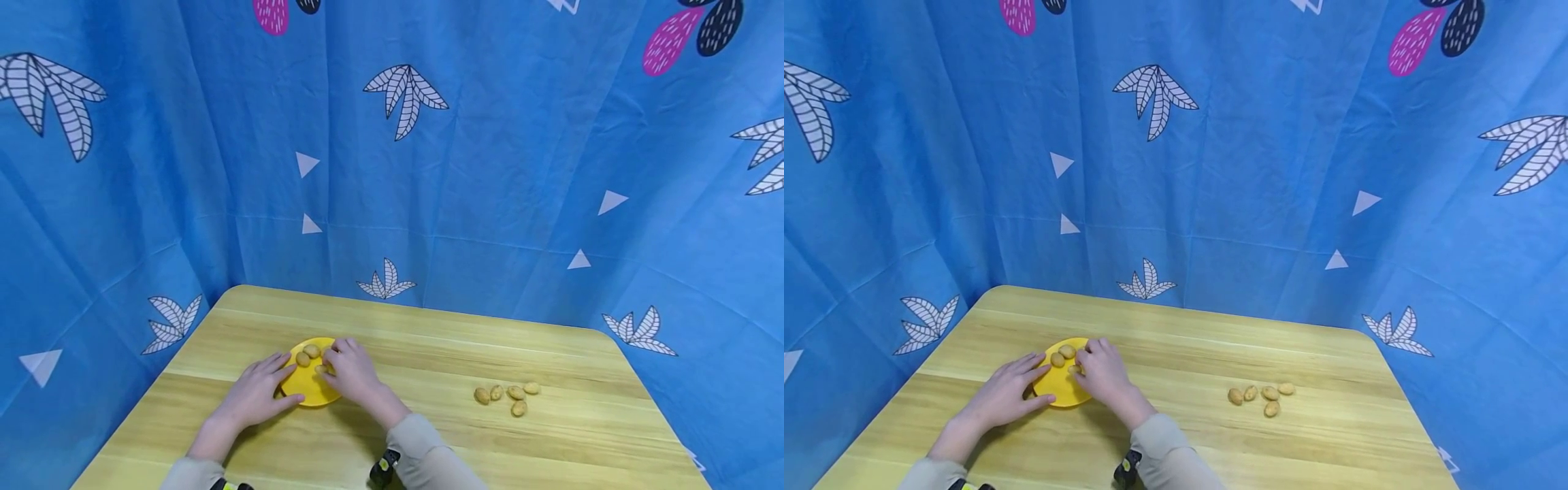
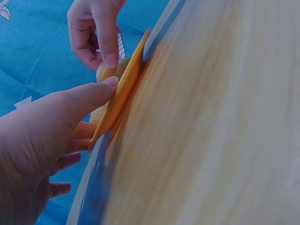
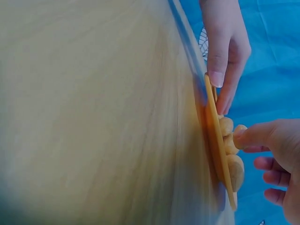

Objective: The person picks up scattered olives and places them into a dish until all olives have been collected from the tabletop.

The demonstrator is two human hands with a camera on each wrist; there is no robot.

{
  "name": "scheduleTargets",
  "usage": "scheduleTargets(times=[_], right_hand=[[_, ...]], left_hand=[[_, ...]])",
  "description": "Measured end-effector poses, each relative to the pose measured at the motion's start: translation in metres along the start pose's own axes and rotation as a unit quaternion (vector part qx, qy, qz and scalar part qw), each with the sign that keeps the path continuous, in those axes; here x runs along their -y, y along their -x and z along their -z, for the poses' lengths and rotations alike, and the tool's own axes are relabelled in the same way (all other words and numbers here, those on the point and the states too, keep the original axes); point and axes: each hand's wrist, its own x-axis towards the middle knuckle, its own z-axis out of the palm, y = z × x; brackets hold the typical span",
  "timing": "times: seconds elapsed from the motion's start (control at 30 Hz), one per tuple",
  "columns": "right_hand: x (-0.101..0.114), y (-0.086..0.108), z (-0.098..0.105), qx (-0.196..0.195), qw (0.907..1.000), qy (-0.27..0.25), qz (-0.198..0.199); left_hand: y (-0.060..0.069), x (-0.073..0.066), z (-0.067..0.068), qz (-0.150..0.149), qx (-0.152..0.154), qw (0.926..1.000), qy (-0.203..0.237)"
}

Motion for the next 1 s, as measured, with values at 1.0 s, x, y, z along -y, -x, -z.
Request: scheduleTargets(times=[1.0], right_hand=[[0.0,-0.015,-0.023,-0.032,0.9988,0.027,-0.025]], left_hand=[[0.002,0.002,-0.002,-0.002,-0.01,0.9999,0.005]])
